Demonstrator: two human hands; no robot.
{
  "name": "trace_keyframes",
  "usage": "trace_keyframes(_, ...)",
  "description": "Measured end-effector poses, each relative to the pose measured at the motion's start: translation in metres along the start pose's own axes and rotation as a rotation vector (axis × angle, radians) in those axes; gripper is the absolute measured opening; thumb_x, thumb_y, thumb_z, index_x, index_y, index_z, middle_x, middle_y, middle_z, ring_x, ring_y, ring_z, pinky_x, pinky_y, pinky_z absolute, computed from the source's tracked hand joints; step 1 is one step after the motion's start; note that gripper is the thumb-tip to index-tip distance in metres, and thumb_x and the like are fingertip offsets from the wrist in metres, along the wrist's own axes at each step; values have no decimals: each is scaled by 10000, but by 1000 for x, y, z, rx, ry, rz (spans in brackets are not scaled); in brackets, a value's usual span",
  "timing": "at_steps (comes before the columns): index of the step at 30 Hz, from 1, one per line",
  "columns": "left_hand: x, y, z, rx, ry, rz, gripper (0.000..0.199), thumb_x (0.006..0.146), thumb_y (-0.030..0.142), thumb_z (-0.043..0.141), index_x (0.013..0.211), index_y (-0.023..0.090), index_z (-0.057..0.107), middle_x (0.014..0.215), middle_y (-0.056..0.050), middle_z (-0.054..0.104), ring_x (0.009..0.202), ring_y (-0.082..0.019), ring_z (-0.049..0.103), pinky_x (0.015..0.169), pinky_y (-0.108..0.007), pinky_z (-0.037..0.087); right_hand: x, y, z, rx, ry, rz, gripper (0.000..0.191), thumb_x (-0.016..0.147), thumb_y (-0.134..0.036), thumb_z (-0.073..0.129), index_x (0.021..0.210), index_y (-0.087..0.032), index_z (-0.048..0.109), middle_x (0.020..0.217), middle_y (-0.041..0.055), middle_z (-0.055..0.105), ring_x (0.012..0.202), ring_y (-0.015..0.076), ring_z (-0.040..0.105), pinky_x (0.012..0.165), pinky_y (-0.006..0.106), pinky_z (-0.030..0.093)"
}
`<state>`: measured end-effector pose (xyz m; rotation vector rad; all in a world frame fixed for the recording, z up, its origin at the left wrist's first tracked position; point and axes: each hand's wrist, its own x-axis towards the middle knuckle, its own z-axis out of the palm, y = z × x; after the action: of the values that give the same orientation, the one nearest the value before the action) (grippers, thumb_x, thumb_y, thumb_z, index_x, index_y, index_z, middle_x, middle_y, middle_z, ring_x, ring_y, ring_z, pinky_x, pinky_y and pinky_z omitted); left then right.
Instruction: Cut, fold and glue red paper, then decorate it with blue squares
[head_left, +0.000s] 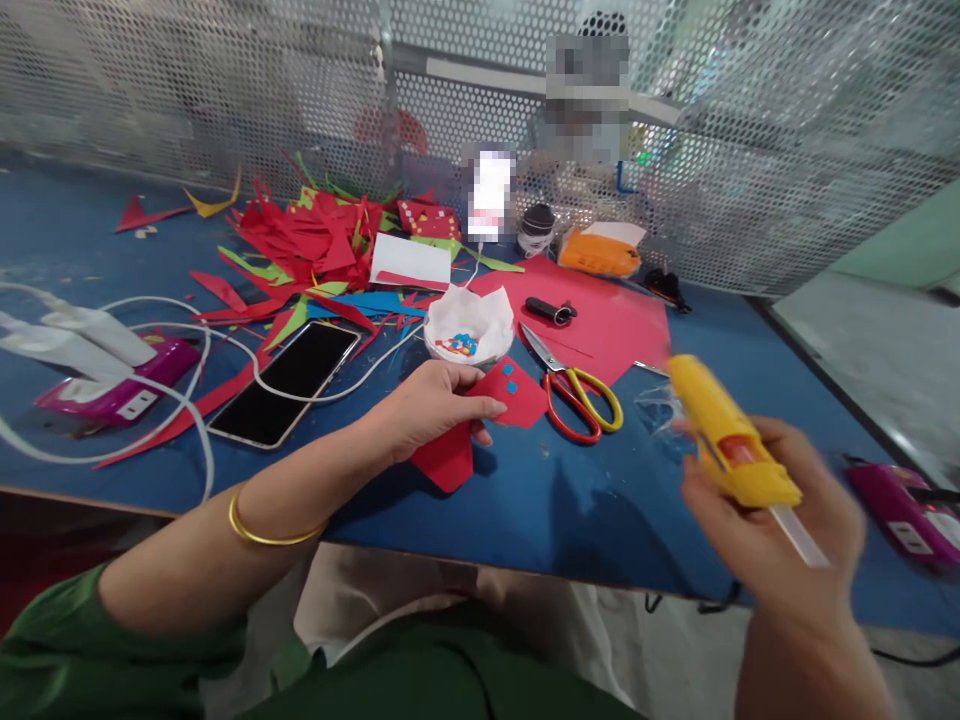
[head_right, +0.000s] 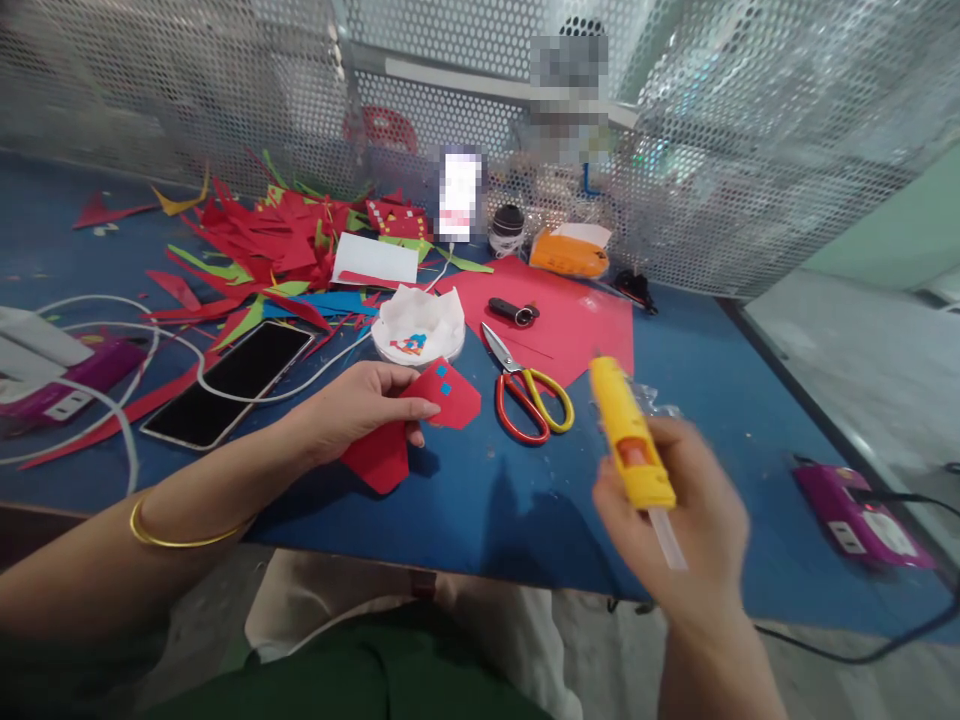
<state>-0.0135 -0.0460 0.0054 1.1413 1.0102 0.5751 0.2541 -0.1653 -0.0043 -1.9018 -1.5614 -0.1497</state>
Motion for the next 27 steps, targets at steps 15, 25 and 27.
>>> trace_keyframes(15, 5, -3, -4, 31, 67, 43, 150, 726, 260, 786, 789, 135, 732, 692, -43, 731, 558, -141, 673, 488, -212, 503, -37, -39, 41, 556, -259, -215, 169, 927, -231, 592, 1086, -272, 634, 975, 51, 705, 816, 201, 700, 651, 302, 546)
trace_keyframes(25, 5, -3, -3, 20, 44, 28, 189, 718, 259, 795, 847, 130, 745, 813, -69, 773, 550, -130, 688, 489, -198, 505, -40, -41, 49, 489, -235, -276, 111, 932, -258, 594, 1043, -249, 588, 888, 48, 683, 741, 204, 684, 589, 302, 512)
trace_keyframes(27, 5, -3, -3, 21, 39, 24, 176, 733, 258, 785, 851, 133, 748, 807, -63, 773, 545, -128, 688, 478, -192, 498, -41, -41, 49, 480, -236, -282, 105, 938, -261, 590, 1042, -247, 584, 884, 47, 679, 735, 200, 680, 594, 300, 512)
